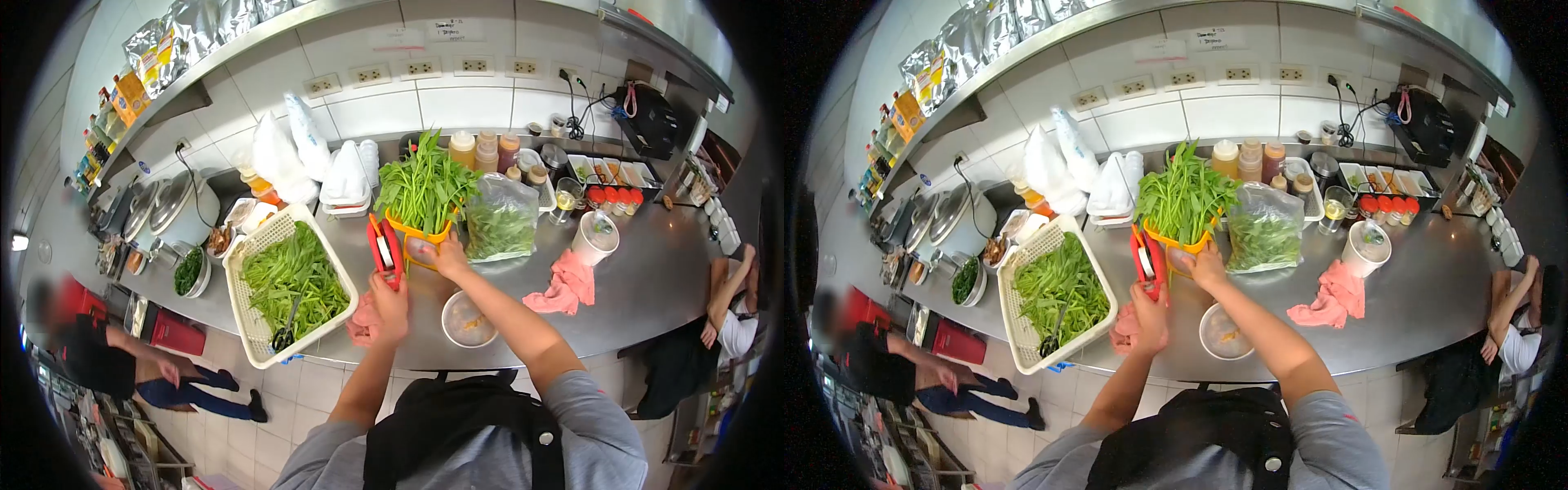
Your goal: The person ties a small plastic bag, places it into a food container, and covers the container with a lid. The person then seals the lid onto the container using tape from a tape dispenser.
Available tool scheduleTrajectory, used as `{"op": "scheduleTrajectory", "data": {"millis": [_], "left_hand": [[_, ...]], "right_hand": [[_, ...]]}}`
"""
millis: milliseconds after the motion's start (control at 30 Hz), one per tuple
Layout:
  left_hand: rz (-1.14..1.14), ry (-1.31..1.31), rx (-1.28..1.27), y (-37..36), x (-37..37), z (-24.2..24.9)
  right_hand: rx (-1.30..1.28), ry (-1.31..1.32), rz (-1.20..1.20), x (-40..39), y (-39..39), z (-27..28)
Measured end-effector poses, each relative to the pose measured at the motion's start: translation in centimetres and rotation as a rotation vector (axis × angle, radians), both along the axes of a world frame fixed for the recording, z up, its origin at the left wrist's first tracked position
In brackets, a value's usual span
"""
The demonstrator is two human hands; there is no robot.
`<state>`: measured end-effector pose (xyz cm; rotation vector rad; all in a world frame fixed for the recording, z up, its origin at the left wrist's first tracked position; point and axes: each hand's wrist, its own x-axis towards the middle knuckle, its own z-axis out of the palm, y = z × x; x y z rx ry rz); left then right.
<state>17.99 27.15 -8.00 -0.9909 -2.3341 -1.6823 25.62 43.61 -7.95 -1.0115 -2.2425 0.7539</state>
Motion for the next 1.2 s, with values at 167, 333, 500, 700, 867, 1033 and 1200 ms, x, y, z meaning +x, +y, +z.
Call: {"op": "scheduleTrajectory", "data": {"millis": [167, 333, 500, 700, 867, 1033, 1200], "left_hand": [[0.132, 0.028, -0.106, -3.5, 5.0, -0.6], [0.138, 0.019, -0.163, -7.1, 8.9, -0.5], [0.024, -0.055, -0.275, -10.1, 10.4, 1.1], [-0.153, -0.203, 0.146, -9.9, 7.7, -0.2], [0.020, -0.042, 0.049, -9.4, 5.5, 2.2], [0.014, 0.007, 0.001, -9.6, 4.6, 3.1], [-0.162, 0.102, -0.127, -8.5, 1.9, 4.8]], "right_hand": [[-0.009, -0.052, 0.103, 1.8, -1.2, 2.5], [-0.279, -0.545, 0.326, 3.8, -6.1, 6.6], [-0.245, -0.016, 0.390, -0.1, -9.3, 6.6], [0.046, -0.066, 0.418, -6.8, -7.2, 5.2], [-0.040, -0.142, 0.475, -7.8, -8.1, 5.5], [-0.211, 0.502, 0.598, -2.6, -9.8, 15.6], [0.121, 0.293, 0.274, 8.0, -7.1, 22.5]]}}
